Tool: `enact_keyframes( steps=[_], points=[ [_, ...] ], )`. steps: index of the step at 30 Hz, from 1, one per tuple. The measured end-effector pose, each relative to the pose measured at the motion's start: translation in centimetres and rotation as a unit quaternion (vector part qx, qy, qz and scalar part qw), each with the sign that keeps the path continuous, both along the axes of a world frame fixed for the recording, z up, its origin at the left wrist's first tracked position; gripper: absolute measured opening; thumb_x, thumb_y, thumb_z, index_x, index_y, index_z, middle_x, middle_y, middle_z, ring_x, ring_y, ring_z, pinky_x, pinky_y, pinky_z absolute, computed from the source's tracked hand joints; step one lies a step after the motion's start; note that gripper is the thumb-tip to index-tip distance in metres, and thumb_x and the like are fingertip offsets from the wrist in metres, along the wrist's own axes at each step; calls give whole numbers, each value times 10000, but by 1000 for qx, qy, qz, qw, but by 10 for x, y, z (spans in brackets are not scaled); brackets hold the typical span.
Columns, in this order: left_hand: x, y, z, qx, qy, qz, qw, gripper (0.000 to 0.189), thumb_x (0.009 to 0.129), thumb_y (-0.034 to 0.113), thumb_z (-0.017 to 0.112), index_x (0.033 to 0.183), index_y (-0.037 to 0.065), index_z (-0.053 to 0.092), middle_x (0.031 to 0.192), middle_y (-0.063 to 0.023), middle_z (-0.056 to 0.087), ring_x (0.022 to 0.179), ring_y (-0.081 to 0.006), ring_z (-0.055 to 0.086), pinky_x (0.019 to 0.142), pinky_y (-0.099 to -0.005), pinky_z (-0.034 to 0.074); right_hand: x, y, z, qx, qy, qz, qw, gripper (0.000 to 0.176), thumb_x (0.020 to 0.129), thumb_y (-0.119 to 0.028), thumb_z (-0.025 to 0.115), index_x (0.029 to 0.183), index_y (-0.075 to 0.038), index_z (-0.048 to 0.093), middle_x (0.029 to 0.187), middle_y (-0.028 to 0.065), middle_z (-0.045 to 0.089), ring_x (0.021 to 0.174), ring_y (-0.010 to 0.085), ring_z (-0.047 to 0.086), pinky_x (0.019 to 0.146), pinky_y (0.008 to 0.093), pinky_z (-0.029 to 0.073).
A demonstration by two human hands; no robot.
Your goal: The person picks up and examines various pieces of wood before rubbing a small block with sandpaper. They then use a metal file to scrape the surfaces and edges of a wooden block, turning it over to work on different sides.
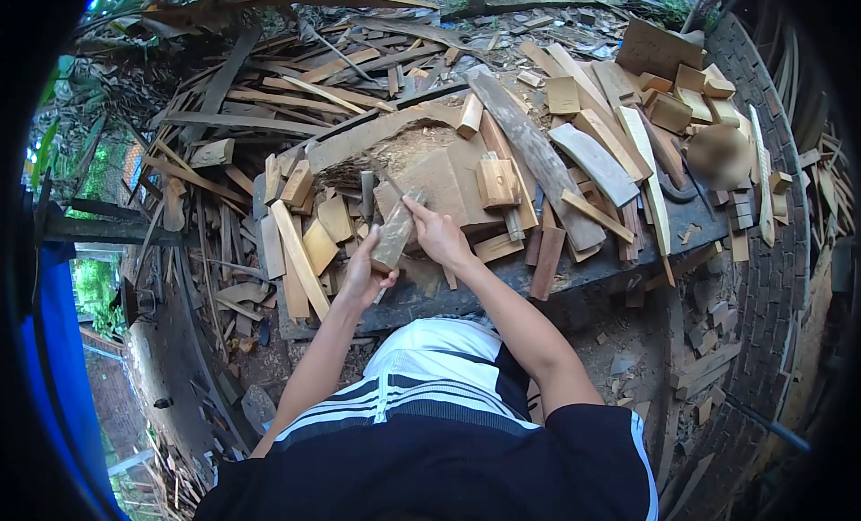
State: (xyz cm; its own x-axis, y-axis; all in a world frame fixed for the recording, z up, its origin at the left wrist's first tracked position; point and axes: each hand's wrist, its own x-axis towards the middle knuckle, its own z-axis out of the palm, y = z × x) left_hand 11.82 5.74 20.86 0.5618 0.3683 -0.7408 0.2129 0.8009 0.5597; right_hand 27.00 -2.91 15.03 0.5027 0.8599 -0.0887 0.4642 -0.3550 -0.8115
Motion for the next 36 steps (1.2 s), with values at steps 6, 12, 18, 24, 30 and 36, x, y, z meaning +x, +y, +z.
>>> enact_keyframes(
  steps=[6,12,18,24,30,36],
  points=[
    [6,-6,15,88,-17,-69,994,472,953,232,553,1385,128,397,807,-43,568,493,-139,537,359,-229,376,-23,-35,32,23,40,54,997,472,951,-183,490,1408,-297,519,864,285,660,847,455,659,703,554,530],
    [5,0,13,67,-21,-81,994,467,954,218,517,1394,134,383,854,-90,622,489,-143,535,346,-236,366,-10,-2,12,-6,52,-40,998,435,972,-204,460,1393,-286,535,884,285,659,852,457,659,729,544,533],
    [0,-2,4,55,-3,-67,996,434,961,239,509,1370,156,389,882,-81,559,518,-169,534,363,-246,362,-31,-37,42,-8,28,44,999,494,945,-184,491,1416,-332,501,865,280,665,837,457,663,740,566,532],
    [0,-1,0,50,-13,-71,996,444,969,237,502,1386,152,372,869,-110,557,494,-183,508,364,-268,346,-2,14,3,-40,17,-53,998,449,956,-197,477,1385,-318,535,885,279,669,835,445,673,742,550,547],
    [-2,-3,3,72,-1,-68,995,436,968,228,488,1381,150,370,853,-107,559,485,-184,509,361,-268,354,-24,-32,40,-31,-41,58,997,495,941,-163,495,1406,-330,516,830,277,668,776,440,680,674,538,556],
    [5,-2,8,66,9,-82,994,441,980,259,469,1401,181,367,866,-87,567,518,-162,502,393,-253,345,9,11,-17,-27,-56,-62,996,488,954,-180,501,1419,-328,500,808,269,668,780,446,678,685,527,555]
  ],
)
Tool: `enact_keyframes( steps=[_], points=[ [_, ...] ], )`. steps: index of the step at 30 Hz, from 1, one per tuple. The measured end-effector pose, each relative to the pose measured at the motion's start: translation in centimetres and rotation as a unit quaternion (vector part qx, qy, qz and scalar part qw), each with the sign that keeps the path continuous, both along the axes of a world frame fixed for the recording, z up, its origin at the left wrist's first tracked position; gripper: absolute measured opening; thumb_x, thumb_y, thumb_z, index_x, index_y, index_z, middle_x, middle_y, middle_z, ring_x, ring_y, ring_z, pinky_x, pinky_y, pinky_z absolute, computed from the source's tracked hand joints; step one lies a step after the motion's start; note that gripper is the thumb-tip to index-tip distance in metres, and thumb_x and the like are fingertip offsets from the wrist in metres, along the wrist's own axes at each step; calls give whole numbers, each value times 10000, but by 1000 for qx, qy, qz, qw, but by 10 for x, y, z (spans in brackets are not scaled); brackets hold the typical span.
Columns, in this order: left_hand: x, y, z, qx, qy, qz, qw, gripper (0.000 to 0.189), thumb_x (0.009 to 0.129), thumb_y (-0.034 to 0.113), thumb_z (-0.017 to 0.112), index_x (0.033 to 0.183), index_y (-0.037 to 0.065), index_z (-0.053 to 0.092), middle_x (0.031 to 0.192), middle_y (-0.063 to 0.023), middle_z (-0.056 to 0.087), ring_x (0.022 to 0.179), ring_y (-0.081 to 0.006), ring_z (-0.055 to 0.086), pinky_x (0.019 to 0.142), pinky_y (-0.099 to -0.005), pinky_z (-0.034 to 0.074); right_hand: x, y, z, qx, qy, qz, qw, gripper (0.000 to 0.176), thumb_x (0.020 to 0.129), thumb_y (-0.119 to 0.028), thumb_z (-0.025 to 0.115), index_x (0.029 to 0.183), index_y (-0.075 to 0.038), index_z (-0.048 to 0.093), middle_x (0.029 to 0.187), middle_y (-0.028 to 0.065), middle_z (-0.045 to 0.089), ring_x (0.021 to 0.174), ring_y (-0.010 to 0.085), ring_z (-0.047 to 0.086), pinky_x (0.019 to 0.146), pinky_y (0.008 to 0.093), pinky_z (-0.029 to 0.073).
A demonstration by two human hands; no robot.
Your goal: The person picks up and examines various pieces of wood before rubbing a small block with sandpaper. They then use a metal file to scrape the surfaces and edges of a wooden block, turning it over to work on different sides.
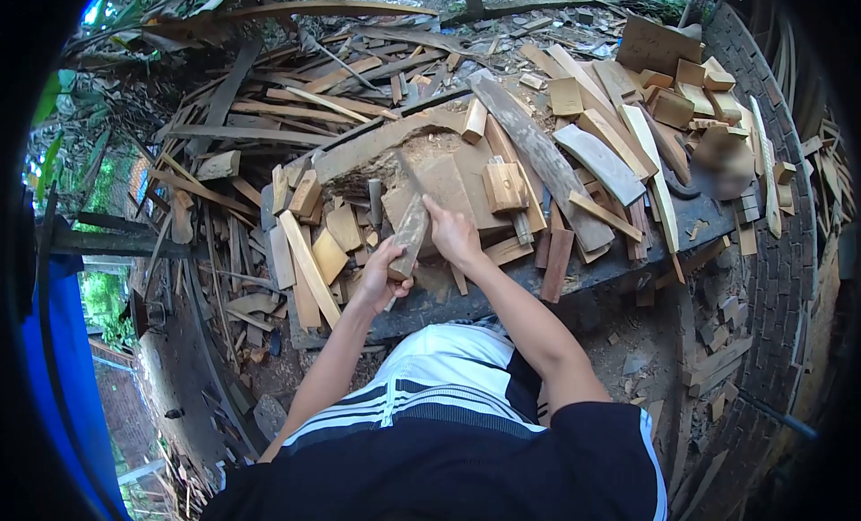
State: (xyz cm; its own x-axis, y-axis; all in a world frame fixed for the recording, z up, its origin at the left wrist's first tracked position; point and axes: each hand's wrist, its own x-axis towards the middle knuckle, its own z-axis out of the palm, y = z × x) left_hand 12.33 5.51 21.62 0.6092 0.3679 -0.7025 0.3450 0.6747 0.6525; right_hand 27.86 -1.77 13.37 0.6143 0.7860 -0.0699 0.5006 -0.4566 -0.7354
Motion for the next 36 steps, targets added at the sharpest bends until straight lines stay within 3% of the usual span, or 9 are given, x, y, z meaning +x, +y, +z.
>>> enact_keyframes(
  steps=[5,12,13,15,21,25,29,32,36],
  points=[
    [-3,-3,-5,4,-2,-4,1000,489,969,255,479,1434,187,342,865,-89,566,507,-169,509,385,-260,346,-14,-40,47,-61,30,88,994,506,933,-182,517,1421,-317,502,809,278,664,810,478,661,742,541,547],
    [1,-2,-3,12,-8,2,1000,471,976,241,479,1421,171,339,861,-101,556,496,-173,514,371,-258,356,0,-20,2,63,39,43,996,448,963,-197,472,1399,-284,528,933,307,657,892,472,653,803,555,524],
    [0,-5,-2,13,2,-1,1000,479,976,252,479,1428,180,338,863,-91,564,507,-169,514,381,-255,348,-5,-28,43,-78,82,63,992,438,965,-205,473,1394,-267,537,932,314,653,897,479,649,806,559,522],
    [0,-10,-2,18,14,-9,1000,481,978,250,478,1430,176,331,862,-92,560,507,-169,512,379,-257,351,-4,-33,53,-96,84,58,990,431,965,-203,478,1388,-249,546,922,310,657,897,478,651,806,555,523],
    [2,-9,-2,18,0,0,1000,468,980,245,466,1424,170,339,856,-96,553,515,-171,511,389,-262,367,2,-13,-5,36,60,22,997,433,967,-208,480,1395,-246,539,894,302,661,876,469,660,789,541,538],
    [4,-11,2,5,5,13,1000,465,984,244,455,1429,181,336,863,-96,556,515,-172,506,389,-258,365,-5,-30,50,-88,68,54,992,439,961,-203,487,1389,-284,543,884,297,662,877,483,654,793,547,535],
    [-1,-7,-3,-3,-7,18,1000,420,988,253,448,1394,187,361,871,-100,564,522,-167,495,394,-255,364,10,-3,1,-48,75,11,996,474,952,-190,492,1409,-314,518,870,300,660,849,480,658,788,556,532],
    [-10,3,-22,-173,-71,121,975,360,1008,317,388,1245,54,455,931,-135,599,551,-157,483,396,-249,368,-1,-17,6,-7,52,48,997,491,947,-180,499,1416,-325,507,870,295,665,834,474,663,779,553,536],
    [-11,4,-22,-177,-75,133,972,402,1011,330,368,1230,6,466,940,-146,604,557,-153,482,398,-243,374,-1,-25,34,-85,47,73,993,465,952,-176,491,1401,-294,530,876,289,662,824,457,667,755,538,545]
  ],
)
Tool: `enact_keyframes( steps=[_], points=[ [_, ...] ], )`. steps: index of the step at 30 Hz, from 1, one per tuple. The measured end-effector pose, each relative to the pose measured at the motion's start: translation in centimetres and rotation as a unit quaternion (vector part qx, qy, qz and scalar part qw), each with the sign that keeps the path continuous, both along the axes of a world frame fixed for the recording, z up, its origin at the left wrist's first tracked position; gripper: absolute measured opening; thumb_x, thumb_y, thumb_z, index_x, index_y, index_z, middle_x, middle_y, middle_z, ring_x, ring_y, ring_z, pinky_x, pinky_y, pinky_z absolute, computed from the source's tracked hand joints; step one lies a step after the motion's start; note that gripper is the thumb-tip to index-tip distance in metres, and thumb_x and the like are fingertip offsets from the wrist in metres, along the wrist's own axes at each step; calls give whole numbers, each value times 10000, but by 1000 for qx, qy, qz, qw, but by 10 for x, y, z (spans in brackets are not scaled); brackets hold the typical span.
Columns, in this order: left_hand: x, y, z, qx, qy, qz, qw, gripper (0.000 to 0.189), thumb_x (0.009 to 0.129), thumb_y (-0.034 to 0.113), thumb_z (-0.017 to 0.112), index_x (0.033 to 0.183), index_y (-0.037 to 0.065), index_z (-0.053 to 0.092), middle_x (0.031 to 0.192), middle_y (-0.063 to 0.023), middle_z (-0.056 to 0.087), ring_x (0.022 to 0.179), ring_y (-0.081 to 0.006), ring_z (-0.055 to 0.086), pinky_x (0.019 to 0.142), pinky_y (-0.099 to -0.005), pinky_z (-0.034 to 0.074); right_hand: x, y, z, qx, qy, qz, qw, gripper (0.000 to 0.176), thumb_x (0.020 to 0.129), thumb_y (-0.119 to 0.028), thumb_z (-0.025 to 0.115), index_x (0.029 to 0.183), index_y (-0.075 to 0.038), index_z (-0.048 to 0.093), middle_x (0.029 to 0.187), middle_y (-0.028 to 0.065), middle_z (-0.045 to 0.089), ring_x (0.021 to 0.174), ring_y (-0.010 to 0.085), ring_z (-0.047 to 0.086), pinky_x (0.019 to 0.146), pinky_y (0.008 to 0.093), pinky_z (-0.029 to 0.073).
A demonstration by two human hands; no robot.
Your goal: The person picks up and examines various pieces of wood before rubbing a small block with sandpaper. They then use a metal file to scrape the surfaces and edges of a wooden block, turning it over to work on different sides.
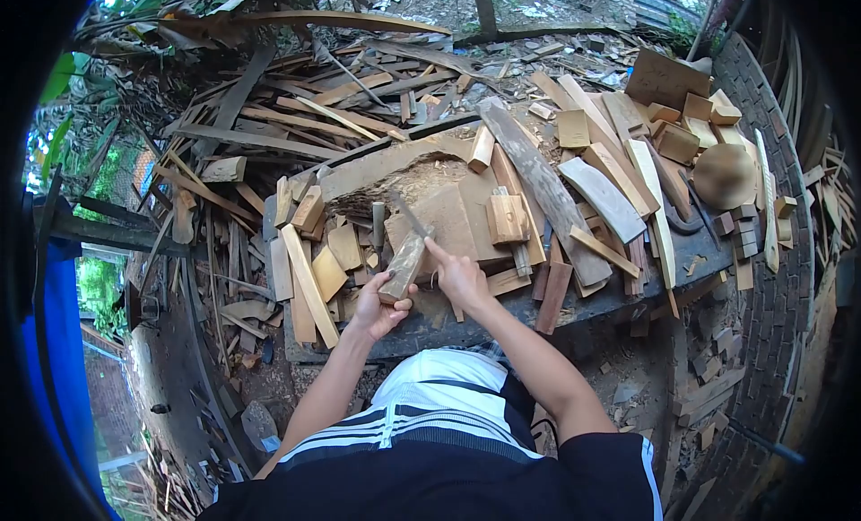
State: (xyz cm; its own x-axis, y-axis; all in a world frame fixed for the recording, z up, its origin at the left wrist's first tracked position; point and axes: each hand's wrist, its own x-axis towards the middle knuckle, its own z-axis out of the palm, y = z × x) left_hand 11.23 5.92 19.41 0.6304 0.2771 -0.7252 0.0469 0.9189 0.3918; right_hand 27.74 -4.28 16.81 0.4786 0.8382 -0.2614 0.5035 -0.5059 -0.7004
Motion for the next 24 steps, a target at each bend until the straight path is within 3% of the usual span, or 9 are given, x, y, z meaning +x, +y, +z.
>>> enact_keyframes(
  steps=[5,7,14,18,21,24],
  points=[
    [-1,8,-2,-4,-12,-14,1000,425,1010,339,364,1255,3,450,925,-147,594,555,-146,477,396,-240,378,2,16,-42,108,11,-48,993,437,972,-200,473,1396,-284,534,841,284,660,817,454,665,733,538,541],
    [-3,8,-2,-1,-24,-18,1000,436,1009,344,360,1260,-3,444,929,-149,589,555,-144,475,398,-238,383,-8,2,-1,24,6,2,1000,439,978,-205,469,1404,-294,523,854,283,663,823,452,666,732,539,542],
    [-4,8,-1,15,-24,-21,999,431,1012,327,349,1270,-5,442,934,-170,590,553,-156,484,411,-243,394,6,23,-39,79,15,-60,995,491,943,-154,508,1413,-295,511,815,313,636,771,488,638,704,565,519],
    [-3,7,-2,-8,-22,-7,1000,420,1009,327,352,1246,-4,455,922,-175,600,548,-157,486,406,-248,389,-9,-3,7,23,11,0,1000,461,964,-178,502,1412,-284,512,829,306,640,771,486,639,696,565,522],
    [1,8,0,-24,-11,-6,1000,417,1007,329,355,1235,-3,461,917,-173,600,547,-157,486,402,-249,387,8,15,-26,67,13,-38,997,497,944,-160,504,1421,-299,500,826,305,637,770,485,640,698,565,523],
    [2,9,2,-2,-2,-8,1000,415,1005,334,360,1225,-2,465,910,-171,600,544,-156,484,400,-249,387,-4,16,-24,62,13,-51,997,500,942,-166,509,1421,-310,499,808,302,638,766,487,639,704,560,527]
  ],
)
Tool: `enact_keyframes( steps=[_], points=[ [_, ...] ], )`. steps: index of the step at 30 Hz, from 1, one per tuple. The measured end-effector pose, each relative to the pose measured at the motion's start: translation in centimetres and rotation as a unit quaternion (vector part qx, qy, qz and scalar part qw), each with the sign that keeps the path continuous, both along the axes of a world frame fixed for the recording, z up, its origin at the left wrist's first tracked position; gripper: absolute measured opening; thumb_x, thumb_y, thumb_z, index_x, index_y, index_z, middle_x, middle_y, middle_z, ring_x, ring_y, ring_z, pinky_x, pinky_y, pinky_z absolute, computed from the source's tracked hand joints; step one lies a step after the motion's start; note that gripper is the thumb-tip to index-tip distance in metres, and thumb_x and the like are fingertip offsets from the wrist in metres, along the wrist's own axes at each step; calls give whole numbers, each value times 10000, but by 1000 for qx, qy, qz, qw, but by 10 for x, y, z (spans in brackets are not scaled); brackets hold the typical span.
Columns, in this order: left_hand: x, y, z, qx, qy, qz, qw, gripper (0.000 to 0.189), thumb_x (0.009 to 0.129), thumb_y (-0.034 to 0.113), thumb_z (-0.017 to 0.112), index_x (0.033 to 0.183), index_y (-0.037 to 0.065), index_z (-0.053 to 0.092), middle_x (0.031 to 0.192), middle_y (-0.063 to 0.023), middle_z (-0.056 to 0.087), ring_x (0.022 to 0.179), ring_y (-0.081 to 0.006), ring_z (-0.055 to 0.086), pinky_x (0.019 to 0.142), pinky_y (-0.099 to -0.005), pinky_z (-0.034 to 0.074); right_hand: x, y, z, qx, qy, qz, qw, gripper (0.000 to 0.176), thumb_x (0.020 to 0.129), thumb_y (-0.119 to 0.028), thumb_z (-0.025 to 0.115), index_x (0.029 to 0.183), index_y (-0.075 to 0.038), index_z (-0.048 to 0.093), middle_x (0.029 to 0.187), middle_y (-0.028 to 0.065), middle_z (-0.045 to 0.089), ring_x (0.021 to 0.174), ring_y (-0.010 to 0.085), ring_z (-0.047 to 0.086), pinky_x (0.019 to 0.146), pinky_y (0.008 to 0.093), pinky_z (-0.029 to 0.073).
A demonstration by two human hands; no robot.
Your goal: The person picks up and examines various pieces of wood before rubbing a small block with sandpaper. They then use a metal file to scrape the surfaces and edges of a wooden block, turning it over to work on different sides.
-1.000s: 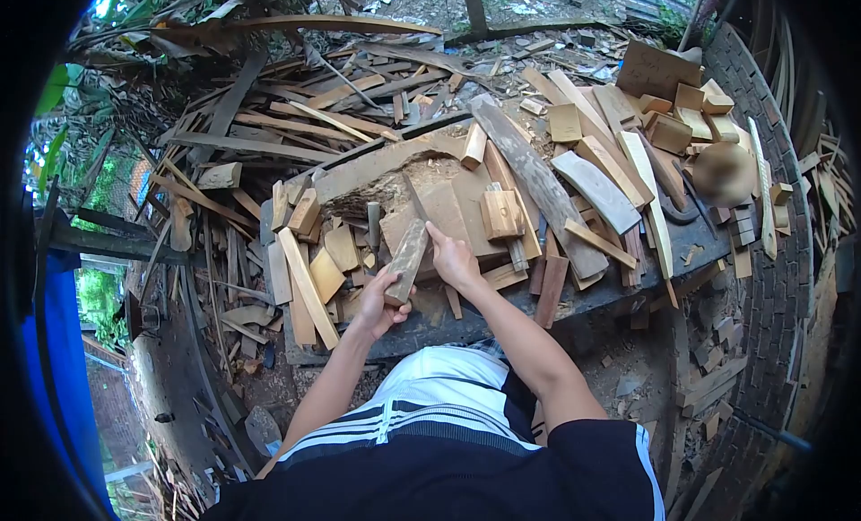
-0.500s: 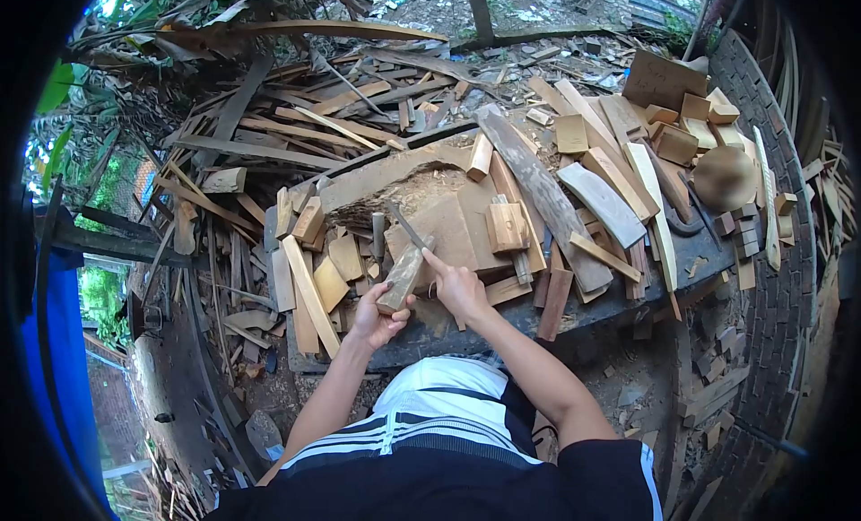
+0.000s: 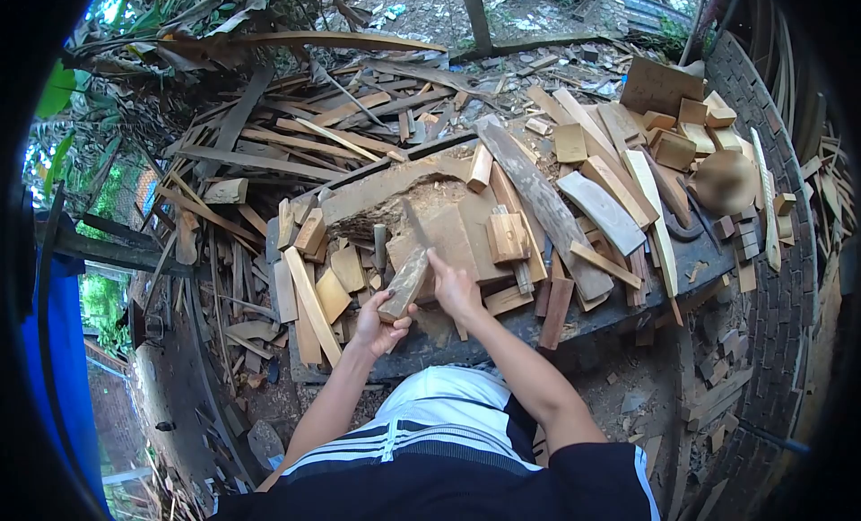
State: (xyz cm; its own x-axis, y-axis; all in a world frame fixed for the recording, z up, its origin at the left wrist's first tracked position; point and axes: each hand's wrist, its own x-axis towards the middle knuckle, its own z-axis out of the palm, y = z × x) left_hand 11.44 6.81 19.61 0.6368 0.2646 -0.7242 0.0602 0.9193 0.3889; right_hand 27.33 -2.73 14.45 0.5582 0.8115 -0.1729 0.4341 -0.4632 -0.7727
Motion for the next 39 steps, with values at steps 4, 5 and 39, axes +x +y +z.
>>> enact_keyframes(
  steps=[4,5,39],
  points=[
    [2,-5,3,13,-4,0,1000,403,1002,333,368,1208,0,468,909,-165,599,536,-154,476,399,-246,383,-12,-22,41,-25,-4,50,998,528,929,-149,518,1426,-325,491,816,303,642,771,479,647,720,558,532],
    [3,-6,3,11,-4,0,1000,403,1002,333,368,1208,0,468,909,-165,599,536,-154,476,399,-246,383,-8,-24,43,-45,-8,66,997,537,925,-143,518,1428,-329,488,819,304,643,770,476,649,723,559,532],
    [10,-12,-1,-9,12,38,999,487,1062,449,220,1163,47,477,846,-140,585,552,-181,464,408,-272,332,9,-16,-11,-19,-19,2,1000,504,941,-186,532,1427,-315,488,801,272,663,758,468,660,683,552,546]
  ],
)
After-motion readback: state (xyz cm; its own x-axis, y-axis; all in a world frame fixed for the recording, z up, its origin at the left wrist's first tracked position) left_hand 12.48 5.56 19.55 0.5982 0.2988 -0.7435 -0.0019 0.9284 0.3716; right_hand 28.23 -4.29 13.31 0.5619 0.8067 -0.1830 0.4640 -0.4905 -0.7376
